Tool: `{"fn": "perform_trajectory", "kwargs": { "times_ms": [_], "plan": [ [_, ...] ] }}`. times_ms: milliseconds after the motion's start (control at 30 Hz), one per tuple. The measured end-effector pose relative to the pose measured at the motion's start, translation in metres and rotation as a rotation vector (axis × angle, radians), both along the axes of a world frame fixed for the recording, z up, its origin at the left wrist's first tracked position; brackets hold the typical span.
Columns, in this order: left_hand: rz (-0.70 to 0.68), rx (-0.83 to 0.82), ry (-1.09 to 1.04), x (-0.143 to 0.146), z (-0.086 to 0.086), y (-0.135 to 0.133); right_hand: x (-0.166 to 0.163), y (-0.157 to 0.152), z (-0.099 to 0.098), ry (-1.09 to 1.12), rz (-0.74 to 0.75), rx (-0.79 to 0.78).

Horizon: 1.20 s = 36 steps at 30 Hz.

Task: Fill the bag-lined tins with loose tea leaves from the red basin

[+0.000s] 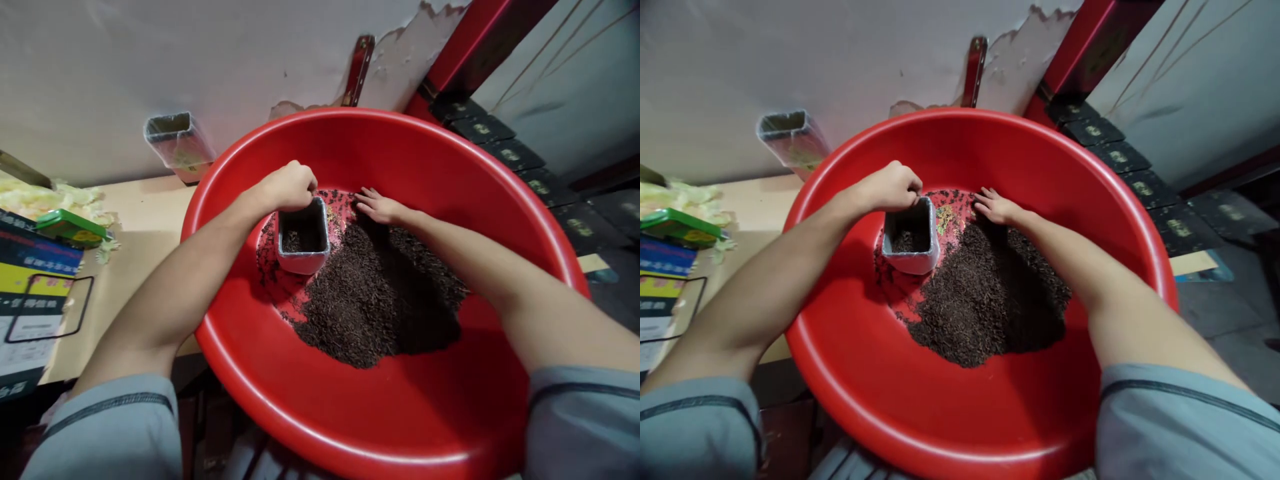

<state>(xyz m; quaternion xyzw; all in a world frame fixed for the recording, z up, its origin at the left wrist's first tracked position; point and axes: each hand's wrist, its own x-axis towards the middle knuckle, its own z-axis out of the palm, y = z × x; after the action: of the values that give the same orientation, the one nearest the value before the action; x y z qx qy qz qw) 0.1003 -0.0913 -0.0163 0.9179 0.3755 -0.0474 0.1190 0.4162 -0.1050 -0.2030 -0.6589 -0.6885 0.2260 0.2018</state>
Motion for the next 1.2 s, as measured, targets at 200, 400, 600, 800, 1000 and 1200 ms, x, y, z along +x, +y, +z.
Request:
{"fn": "perform_trajectory", "kwargs": {
  "times_ms": [200, 400, 600, 800, 1000, 1200],
  "plan": [
    [-0.004, -0.031, -0.136, -0.008, 0.004, 0.014, 0.001, -0.065, -0.022, 0.116, -0.086, 0.008],
    [-0.029, -0.058, -0.176, -0.005, 0.005, 0.014, 0.008, -0.062, -0.001, 0.228, -0.134, 0.009],
    [-0.014, -0.035, -0.179, -0.009, 0.006, 0.011, -0.012, -0.001, -0.011, 0.214, -0.184, 0.14],
    [-0.01, -0.039, -0.223, -0.015, 0.012, 0.011, -0.026, -0.009, -0.03, 0.196, -0.133, 0.074],
    [-0.014, -0.058, -0.209, -0.016, 0.013, 0.008, -0.039, -0.048, -0.023, 0.336, -0.08, -0.075],
    [-0.006, -0.058, -0.225, -0.018, 0.013, 0.007, -0.063, -0.096, -0.001, 0.403, -0.028, -0.247]
  ]
}}
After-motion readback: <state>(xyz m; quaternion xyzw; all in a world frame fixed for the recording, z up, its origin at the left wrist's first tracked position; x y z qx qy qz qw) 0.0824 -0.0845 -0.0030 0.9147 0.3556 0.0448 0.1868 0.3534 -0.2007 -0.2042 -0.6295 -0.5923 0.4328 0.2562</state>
